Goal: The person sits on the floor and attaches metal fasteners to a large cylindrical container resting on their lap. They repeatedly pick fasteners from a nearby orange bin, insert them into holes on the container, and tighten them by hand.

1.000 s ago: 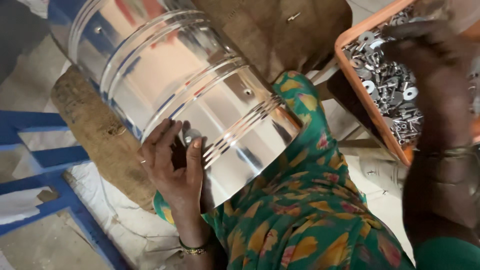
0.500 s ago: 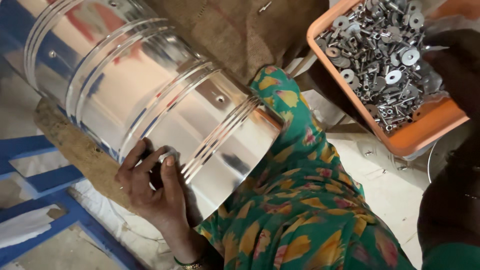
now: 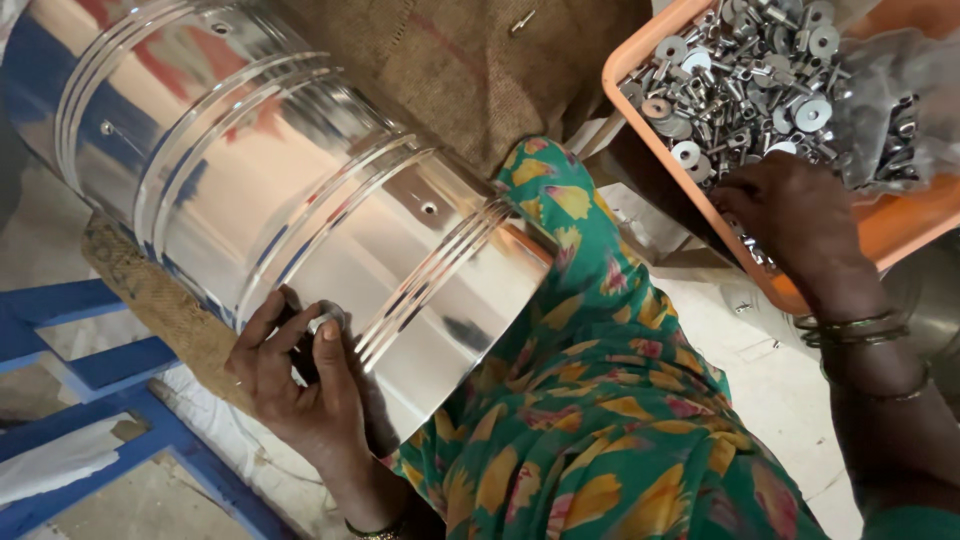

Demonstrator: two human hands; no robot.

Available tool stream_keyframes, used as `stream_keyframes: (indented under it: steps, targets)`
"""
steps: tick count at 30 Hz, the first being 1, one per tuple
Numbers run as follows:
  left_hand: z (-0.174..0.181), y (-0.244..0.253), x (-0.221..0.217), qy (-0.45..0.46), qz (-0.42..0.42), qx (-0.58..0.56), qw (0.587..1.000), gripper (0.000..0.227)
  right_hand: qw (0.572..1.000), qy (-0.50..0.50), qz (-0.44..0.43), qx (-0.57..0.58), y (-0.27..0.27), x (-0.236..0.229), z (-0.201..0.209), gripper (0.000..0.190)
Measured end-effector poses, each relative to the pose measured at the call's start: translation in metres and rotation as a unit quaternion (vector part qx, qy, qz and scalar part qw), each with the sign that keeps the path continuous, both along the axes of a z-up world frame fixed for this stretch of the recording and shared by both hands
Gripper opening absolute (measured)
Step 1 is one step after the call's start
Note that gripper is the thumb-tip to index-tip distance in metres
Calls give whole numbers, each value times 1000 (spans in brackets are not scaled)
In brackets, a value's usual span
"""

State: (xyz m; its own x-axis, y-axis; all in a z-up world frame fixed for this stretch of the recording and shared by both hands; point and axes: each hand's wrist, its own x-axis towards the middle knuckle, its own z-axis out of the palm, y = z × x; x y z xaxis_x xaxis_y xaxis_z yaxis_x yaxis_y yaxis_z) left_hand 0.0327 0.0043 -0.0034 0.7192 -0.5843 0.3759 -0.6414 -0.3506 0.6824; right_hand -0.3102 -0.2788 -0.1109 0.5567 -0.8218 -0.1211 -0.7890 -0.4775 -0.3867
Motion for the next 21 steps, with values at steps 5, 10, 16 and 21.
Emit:
stream_keyframes:
  steps: [5, 10, 16, 21]
  targets:
    - [0, -3, 1, -21, 2, 9, 1000, 15, 999, -2, 23, -39, 3, 1, -6, 17]
    - [0, -2, 2, -26, -3, 17, 1000, 16, 997, 12, 73, -33, -5, 0, -8, 20]
    - [0, -3, 3, -47, 1, 19, 999, 17, 991, 38, 91, -87, -2, 0, -2, 18]
    - [1, -8, 0, -18, 8, -1, 1000, 15, 986, 48, 124, -102, -5, -5, 1, 20]
